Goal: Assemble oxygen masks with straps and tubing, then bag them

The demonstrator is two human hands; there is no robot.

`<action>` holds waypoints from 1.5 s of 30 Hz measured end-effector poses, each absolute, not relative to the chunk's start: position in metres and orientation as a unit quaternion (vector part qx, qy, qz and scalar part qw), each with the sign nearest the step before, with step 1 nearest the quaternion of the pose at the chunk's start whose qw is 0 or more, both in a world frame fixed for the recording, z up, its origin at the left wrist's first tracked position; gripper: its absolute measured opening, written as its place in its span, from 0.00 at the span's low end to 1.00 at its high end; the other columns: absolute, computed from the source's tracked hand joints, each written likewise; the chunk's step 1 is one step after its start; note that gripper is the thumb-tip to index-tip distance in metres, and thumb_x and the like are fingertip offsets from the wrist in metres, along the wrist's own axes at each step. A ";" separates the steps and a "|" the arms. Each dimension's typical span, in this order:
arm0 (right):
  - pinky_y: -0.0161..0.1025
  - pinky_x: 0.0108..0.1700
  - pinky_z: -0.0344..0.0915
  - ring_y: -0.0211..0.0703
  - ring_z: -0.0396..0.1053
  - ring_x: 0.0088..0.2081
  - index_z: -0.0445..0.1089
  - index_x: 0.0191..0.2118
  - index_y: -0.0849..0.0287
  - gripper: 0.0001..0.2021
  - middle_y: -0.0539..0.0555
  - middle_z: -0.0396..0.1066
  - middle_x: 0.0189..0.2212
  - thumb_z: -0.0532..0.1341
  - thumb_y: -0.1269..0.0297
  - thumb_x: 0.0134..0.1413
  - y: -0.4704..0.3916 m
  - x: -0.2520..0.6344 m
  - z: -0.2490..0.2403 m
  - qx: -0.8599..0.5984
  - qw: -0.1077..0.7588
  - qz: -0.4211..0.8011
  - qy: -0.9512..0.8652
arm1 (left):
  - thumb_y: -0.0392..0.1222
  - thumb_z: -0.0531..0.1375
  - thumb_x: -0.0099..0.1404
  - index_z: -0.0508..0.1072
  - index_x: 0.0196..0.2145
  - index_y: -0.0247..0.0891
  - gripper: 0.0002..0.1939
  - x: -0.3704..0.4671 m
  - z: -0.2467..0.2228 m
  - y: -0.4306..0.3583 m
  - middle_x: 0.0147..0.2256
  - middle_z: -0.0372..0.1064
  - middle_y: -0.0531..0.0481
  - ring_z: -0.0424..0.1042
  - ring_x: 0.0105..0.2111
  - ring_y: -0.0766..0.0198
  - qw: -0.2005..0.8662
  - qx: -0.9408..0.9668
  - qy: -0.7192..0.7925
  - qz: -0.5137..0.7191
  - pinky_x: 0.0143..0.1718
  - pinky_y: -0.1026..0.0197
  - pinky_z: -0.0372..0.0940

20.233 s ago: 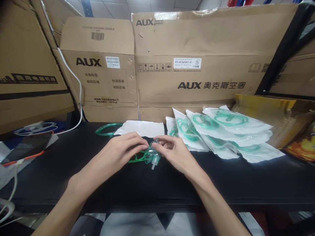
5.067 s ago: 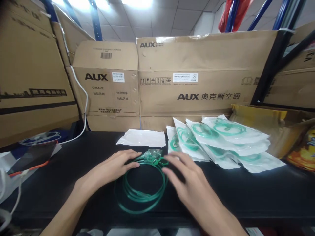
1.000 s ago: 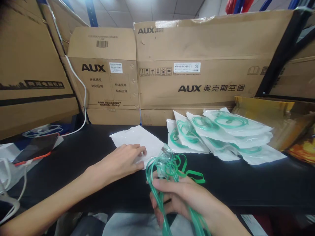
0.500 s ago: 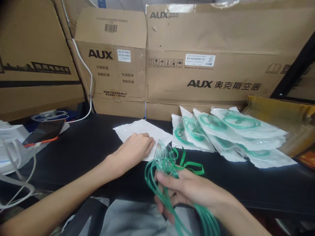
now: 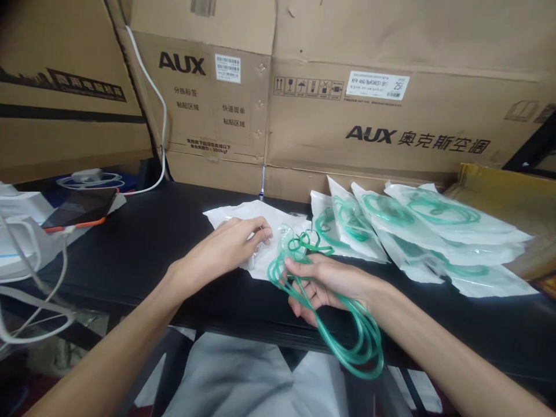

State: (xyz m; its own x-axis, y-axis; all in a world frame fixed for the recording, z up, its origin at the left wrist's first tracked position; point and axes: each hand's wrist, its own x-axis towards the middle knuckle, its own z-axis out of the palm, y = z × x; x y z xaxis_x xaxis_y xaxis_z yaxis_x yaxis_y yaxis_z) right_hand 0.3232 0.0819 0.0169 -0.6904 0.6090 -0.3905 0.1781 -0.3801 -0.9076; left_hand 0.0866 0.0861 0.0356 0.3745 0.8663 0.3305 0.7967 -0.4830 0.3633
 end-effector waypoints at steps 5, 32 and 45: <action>0.31 0.19 0.69 0.38 0.72 0.16 0.73 0.34 0.68 0.26 0.58 0.76 0.21 0.57 0.46 0.69 0.086 0.319 0.023 -0.391 0.090 0.733 -0.550 | 0.40 0.50 0.78 0.77 0.44 0.39 0.16 0.090 0.035 0.085 0.40 0.76 0.48 0.74 0.39 0.58 0.047 0.841 0.441 0.309 0.43 0.59 0.64; 0.54 0.49 0.78 0.54 0.81 0.47 0.74 0.49 0.61 0.10 0.62 0.80 0.47 0.65 0.67 0.62 0.084 0.335 0.022 -0.366 0.245 0.753 -0.489 | 0.36 0.52 0.75 0.78 0.56 0.46 0.19 0.112 0.035 0.073 0.50 0.79 0.52 0.77 0.48 0.57 0.210 0.854 0.358 0.314 0.46 0.60 0.68; 0.40 0.27 0.78 0.47 0.80 0.25 0.75 0.42 0.65 0.13 0.62 0.81 0.31 0.58 0.60 0.69 0.074 0.326 0.017 -0.431 0.284 0.691 -0.507 | 0.34 0.52 0.76 0.79 0.55 0.45 0.19 0.125 0.034 0.068 0.51 0.79 0.53 0.77 0.50 0.58 0.228 0.870 0.302 0.316 0.53 0.60 0.67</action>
